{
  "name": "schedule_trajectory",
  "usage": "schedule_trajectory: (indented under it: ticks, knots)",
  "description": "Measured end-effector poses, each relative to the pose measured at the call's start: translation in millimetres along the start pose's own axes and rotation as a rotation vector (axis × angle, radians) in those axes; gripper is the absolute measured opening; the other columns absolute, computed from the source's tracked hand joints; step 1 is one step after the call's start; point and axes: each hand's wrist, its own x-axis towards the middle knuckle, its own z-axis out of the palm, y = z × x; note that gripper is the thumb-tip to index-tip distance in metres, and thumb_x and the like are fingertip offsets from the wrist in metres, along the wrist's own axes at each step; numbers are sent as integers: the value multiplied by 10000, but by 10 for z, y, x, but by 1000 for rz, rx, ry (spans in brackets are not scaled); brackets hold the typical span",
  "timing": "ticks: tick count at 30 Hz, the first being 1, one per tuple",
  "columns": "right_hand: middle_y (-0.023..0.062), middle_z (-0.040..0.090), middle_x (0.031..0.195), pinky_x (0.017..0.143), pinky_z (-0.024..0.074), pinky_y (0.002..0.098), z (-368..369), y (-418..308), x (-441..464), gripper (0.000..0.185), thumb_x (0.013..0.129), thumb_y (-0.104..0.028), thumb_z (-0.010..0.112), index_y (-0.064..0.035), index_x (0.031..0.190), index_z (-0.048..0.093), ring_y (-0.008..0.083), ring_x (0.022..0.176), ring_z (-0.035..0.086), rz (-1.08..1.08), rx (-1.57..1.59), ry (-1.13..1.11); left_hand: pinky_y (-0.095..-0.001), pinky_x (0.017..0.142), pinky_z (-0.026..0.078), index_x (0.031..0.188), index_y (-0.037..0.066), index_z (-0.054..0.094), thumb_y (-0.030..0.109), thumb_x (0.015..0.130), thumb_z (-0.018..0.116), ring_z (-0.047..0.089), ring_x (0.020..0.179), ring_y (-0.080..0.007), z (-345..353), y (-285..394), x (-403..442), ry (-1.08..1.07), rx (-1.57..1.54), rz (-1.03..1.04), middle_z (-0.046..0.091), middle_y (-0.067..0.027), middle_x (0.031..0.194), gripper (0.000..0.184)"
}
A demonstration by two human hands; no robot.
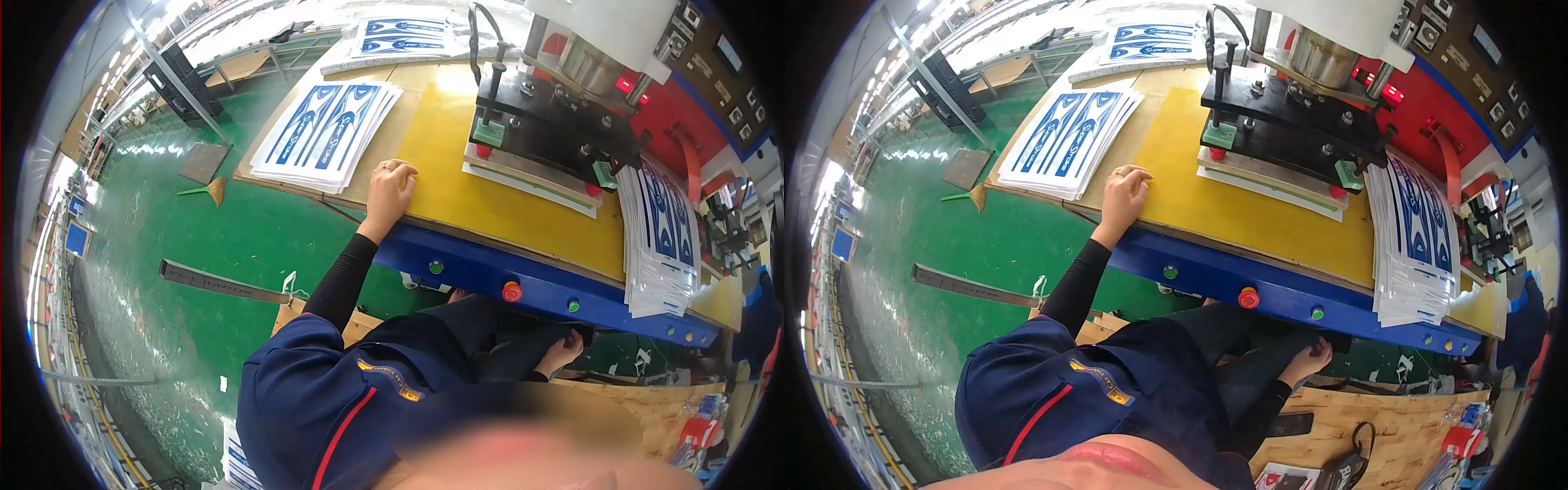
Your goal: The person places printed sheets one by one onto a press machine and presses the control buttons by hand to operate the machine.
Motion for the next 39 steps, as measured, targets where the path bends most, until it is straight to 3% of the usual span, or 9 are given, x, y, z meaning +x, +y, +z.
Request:
schedule_trajectory:
  ticks: [4, 8, 11, 12, 21, 31, 39]
  knots:
    - [122, 547, 1298, 786, 535, 333, -21, 41, -11, 419, 777, 113, 547, -20, 1153, 680, 240, 993, 632, -1, 17, -5, -432, 941, 457, 901, 65, 715, 82, 852, 632, 621, 1035, -316, 10, -14, -6, -2, 7, 23, 696, -100, 966, 97]
    - [122, 535, 1322, 771, 525, 322, -81, 81, -47, 427, 780, 125, 537, -36, 1150, 675, 223, 951, 622, -2, 6, -11, -440, 932, 454, 968, 92, 714, 76, 863, 635, 620, 1037, -308, -27, 94, 35, -80, 78, 189, 694, -76, 993, 132]
    - [123, 525, 1335, 762, 518, 315, -104, -44, -66, 416, 779, 129, 535, -40, 1133, 675, 211, 921, 611, 9, -7, 7, -427, 945, 451, 1021, 100, 720, 86, 887, 619, 632, 1036, -312, 23, 330, 21, -165, -52, 167, 702, -89, 1012, 169]
    - [124, 522, 1338, 759, 517, 313, -117, -40, -71, 411, 779, 129, 535, -42, 1126, 676, 208, 912, 608, 11, -10, 11, -429, 944, 451, 1090, 112, 718, 87, 890, 618, 626, 1036, -309, 55, 409, 17, -195, -41, 199, 693, -93, 1026, 225]
    - [122, 509, 1346, 751, 514, 306, -147, -53, -68, 385, 787, 127, 540, -37, 1110, 672, 206, 930, 611, 55, 1, 1, -438, 868, 453, 1204, 79, 678, 173, 867, 635, 578, 994, -314, 384, 674, 31, -218, 123, 194, 616, -132, 1029, 353]
    - [115, 509, 1318, 801, 531, 331, -123, -2, -76, 406, 783, 124, 547, -40, 1135, 662, 214, 934, 618, 27, 46, 12, -433, 901, 443, 1187, 53, 685, 192, 808, 674, 549, 1023, -329, 404, 636, 79, -289, 134, 170, 575, -157, 1050, 404]
    - [103, 503, 1349, 761, 513, 301, -180, -72, -93, 386, 796, 129, 574, -43, 1132, 658, 198, 902, 610, 87, 41, 17, -450, 928, 442, 1041, 52, 665, 151, 783, 647, 549, 1056, -342, 398, 633, 118, -284, 89, 211, 585, -156, 1082, 277]
